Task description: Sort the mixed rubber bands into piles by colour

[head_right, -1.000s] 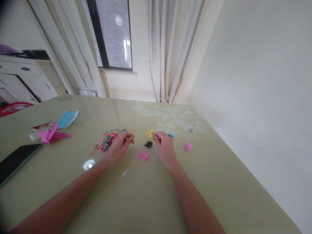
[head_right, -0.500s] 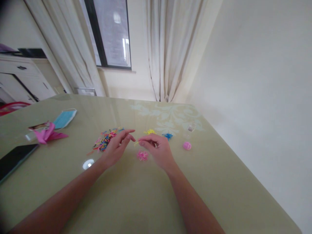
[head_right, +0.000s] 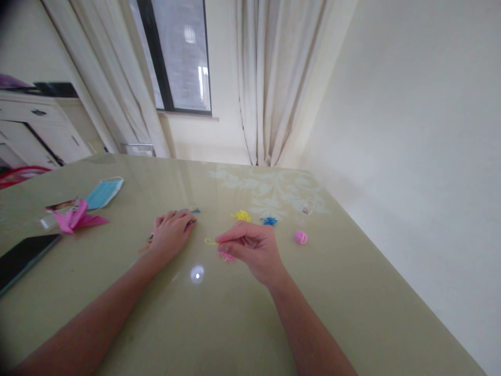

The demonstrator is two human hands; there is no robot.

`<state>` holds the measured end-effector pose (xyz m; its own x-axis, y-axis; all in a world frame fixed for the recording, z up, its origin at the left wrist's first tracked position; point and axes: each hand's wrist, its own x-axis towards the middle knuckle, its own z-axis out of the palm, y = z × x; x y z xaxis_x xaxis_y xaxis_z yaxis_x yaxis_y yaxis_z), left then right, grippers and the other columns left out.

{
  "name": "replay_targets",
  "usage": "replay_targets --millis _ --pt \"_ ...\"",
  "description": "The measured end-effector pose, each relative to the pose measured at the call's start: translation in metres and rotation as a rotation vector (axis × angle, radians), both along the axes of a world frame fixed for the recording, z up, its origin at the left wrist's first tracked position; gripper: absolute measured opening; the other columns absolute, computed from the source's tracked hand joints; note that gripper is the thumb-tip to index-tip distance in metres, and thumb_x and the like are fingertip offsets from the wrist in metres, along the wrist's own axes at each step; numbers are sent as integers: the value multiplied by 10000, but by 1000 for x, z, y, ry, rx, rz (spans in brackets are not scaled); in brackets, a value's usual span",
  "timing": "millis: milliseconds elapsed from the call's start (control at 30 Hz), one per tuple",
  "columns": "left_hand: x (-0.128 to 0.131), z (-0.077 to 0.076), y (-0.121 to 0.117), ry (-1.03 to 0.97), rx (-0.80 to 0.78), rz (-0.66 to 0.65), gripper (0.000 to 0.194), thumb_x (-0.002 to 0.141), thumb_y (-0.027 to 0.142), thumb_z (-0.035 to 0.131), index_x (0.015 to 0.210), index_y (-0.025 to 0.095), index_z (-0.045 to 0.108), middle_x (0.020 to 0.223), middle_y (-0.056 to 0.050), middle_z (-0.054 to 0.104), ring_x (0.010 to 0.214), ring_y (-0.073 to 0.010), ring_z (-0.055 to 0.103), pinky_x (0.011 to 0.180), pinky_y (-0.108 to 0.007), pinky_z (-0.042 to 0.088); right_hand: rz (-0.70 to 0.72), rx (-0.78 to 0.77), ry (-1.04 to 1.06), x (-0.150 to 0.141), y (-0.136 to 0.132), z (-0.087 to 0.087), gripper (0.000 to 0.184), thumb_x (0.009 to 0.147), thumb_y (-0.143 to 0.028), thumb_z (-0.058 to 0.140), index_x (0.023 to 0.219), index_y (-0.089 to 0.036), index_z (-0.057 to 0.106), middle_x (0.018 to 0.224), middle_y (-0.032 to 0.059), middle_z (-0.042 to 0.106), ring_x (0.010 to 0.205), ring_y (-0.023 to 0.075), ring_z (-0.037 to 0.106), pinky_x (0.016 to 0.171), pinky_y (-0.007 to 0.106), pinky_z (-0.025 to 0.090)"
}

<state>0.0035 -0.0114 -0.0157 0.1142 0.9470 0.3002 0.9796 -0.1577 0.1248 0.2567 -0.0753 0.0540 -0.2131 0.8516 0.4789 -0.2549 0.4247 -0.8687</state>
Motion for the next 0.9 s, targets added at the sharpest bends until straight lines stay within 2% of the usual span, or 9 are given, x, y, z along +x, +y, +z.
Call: replay_targets --millis 167,300,367,467,567,700,833,900 --pt "-1 1 3 -26 19 -20 292 1012 242 513 1048 284 800 1217 -102 797 1162 -363 653 970 -519 419 16 21 22 -1 -1 0 102 788 -344 962 849 -313 886 647 2 696 587 155 599 520 296 526" --pt "-1 1 4 -59 31 -20 281 1003 257 533 1000 280 813 1189 -97 814 1148 -365 668 963 -512 431 -28 6 18 1 4 -4 138 761 -371 974 824 -294 879 667 8 712 623 165 620 560 307 530" --pt "-2 2 5 -78 42 -7 267 996 271 551 974 282 817 1154 -90 825 1127 -361 680 953 -503 448 -95 -26 13 5 11 -8 154 750 -372 972 817 -278 870 699 12 734 657 165 641 599 303 534" --pt "-3 3 8 -149 51 -3 245 981 282 580 971 290 826 1079 -74 841 1088 -344 705 955 -486 480 -270 -102 -42 12 24 -15 166 763 -371 936 841 -251 852 780 26 782 701 169 673 658 303 543" --pt "-2 5 11 -262 20 8 243 971 298 595 1012 279 834 1015 -74 849 1021 -314 738 960 -454 515 -475 -118 -263 21 38 -25 172 817 -386 858 864 -221 840 801 49 800 691 186 675 657 316 527" --pt "1 10 14 -537 -60 4 253 954 343 604 1012 247 831 954 -59 849 877 -248 754 865 -364 561 -663 21 -562 25 57 -44 114 861 -302 748 844 -213 817 826 62 806 713 212 694 737 354 543" --pt "8 15 11 -1014 -167 -154 309 869 495 725 970 218 819 965 -73 851 828 -226 752 752 -319 569 -713 49 -738 17 72 -61 134 876 -214 676 923 -209 801 922 88 816 801 244 746 786 374 560" --pt "12 17 7 -1185 -204 -209 381 812 543 800 985 204 822 969 -89 849 827 -221 748 735 -309 564 -735 48 -787 13 74 -66 179 878 -186 650 979 -206 796 971 103 813 858 263 757 796 383 560"
